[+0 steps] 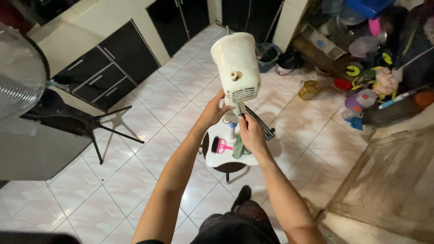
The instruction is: The person uses a screwdriver to remove multiple screws from the motor housing of a standing electric fan. They place the screws into a green bowl on a nearby table and then wipe the fan housing with a cloth.
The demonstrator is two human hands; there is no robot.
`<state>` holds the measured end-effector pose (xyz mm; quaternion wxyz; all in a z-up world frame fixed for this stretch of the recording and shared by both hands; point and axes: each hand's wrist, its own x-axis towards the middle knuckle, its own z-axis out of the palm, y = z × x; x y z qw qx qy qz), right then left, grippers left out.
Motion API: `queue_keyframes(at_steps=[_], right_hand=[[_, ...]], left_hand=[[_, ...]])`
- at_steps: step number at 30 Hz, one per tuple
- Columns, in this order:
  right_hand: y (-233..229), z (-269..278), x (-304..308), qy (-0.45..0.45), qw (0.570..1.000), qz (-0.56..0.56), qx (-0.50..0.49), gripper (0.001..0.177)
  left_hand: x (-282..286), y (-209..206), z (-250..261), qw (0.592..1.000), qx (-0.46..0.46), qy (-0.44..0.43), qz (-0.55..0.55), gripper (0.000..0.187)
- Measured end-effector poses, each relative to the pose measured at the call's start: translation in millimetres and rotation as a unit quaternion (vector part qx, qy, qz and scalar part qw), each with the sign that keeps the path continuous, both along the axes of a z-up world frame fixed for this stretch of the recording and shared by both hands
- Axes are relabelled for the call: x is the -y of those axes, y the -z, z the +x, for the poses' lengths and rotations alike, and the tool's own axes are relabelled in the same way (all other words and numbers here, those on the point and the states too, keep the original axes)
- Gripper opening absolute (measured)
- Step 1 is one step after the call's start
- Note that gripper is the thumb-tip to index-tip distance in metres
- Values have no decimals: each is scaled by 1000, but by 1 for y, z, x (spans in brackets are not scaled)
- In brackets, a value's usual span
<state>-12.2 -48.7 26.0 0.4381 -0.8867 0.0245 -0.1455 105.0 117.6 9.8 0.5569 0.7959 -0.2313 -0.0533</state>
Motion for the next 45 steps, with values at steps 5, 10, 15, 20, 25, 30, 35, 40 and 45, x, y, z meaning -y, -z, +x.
queue_keyframes(at_steps=[5, 10, 15, 20, 25, 30, 35, 40, 45], right_hand=[[-29, 5, 0, 49, 974, -223, 19, 31], [-9, 8, 5, 19, 992, -109, 65, 34], [23, 25, 26, -38, 876, 420, -234, 33], [20, 15, 15, 7, 981, -179, 77, 32], [0, 1, 11, 48, 925, -366, 92, 50], [9, 12, 12, 37, 997, -33, 58, 44], [12, 13, 7, 40, 951, 276, -132, 40], [-8, -16, -36, 151, 941, -280, 117, 36], [-21, -14, -66, 211, 909, -347, 93, 39]], left_hand=[[14, -9, -20, 987, 130, -88, 40, 73], [24, -8, -34, 972, 158, -158, 69, 71], [19, 0, -34, 977, 141, -154, 51, 73], [8, 7, -19, 986, 105, -119, 43, 77], [-3, 3, -7, 989, 113, -76, 55, 75], [-8, -4, 4, 997, 45, -46, 44, 74], [-18, -3, 18, 995, 85, 13, 51, 72], [-26, -5, 34, 987, 126, 80, 59, 69], [-30, -13, 37, 988, 108, 95, 56, 68]])
